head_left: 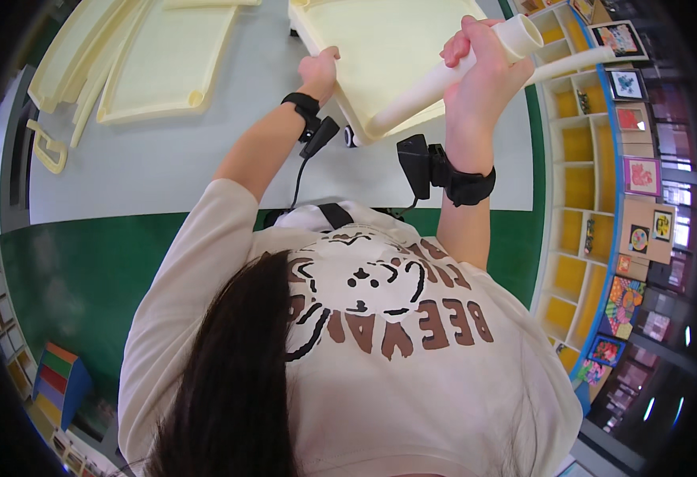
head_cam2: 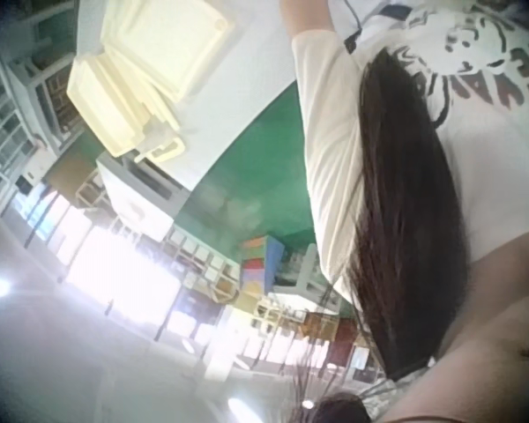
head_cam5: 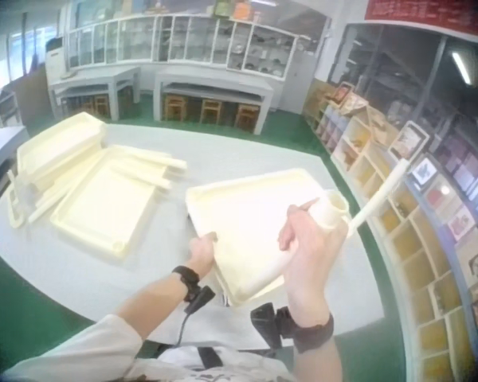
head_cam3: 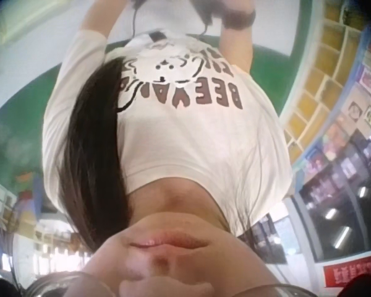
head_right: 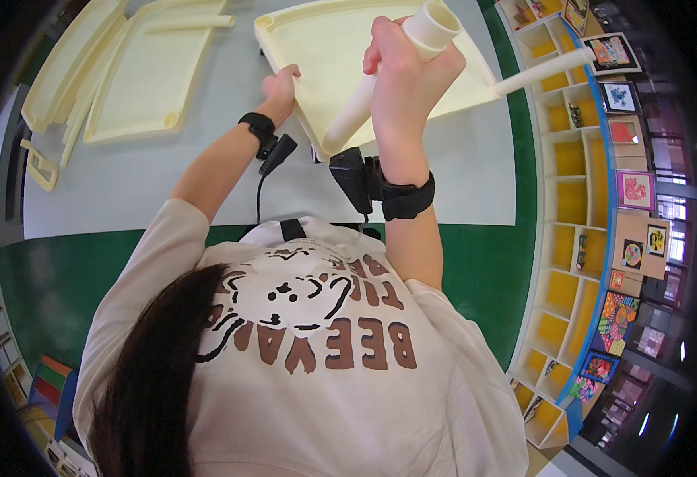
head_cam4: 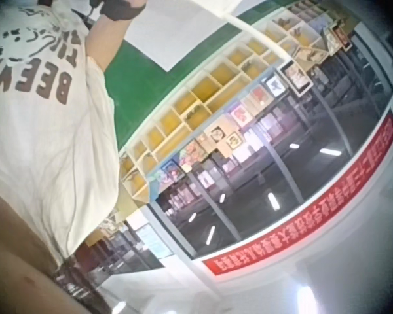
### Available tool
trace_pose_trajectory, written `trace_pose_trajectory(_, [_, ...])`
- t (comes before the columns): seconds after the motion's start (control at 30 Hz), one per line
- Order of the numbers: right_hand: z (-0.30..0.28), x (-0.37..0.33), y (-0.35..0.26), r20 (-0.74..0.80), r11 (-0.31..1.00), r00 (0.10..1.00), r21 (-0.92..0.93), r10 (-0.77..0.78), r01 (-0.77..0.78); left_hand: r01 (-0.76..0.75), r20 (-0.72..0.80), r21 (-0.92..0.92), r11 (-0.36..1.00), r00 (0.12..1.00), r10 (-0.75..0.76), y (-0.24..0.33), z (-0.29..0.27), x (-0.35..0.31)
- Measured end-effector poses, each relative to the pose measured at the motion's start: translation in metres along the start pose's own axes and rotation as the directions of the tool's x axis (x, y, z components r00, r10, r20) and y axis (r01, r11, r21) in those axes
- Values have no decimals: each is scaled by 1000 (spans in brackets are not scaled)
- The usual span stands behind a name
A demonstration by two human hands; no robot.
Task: Assembling a three-tier plastic rolling cart by attaching shelves and support poles.
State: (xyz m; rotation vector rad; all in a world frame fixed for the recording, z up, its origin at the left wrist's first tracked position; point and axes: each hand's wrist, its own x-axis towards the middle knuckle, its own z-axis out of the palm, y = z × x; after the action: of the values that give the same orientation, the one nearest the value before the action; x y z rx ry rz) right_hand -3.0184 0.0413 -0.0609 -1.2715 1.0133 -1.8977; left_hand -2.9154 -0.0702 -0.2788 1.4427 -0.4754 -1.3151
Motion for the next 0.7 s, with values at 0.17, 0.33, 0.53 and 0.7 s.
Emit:
trace_pose_trajectory(0.17, [-7, 4, 0, 5, 998, 1000, 59, 3, -4, 58, -52, -60, 997, 997, -61, -2, -9, -16])
trace_pose_trajectory(0.33, [-22, 10, -4, 38, 996, 999, 87, 28, -32, 74, -65, -52, 996, 995, -77, -4, -9, -23])
trace_pose_trajectory(0.53, [-103, 31, -8, 281, 971, 957, 199, 76, -136, 196, 183, 88, 977, 961, -209, -11, -9, -85])
trace_pose_trajectory(0.7, [-145, 51, -16, 662, 958, 747, 170, 62, -230, 546, 392, 229, 806, 706, -590, 0, -37, -92])
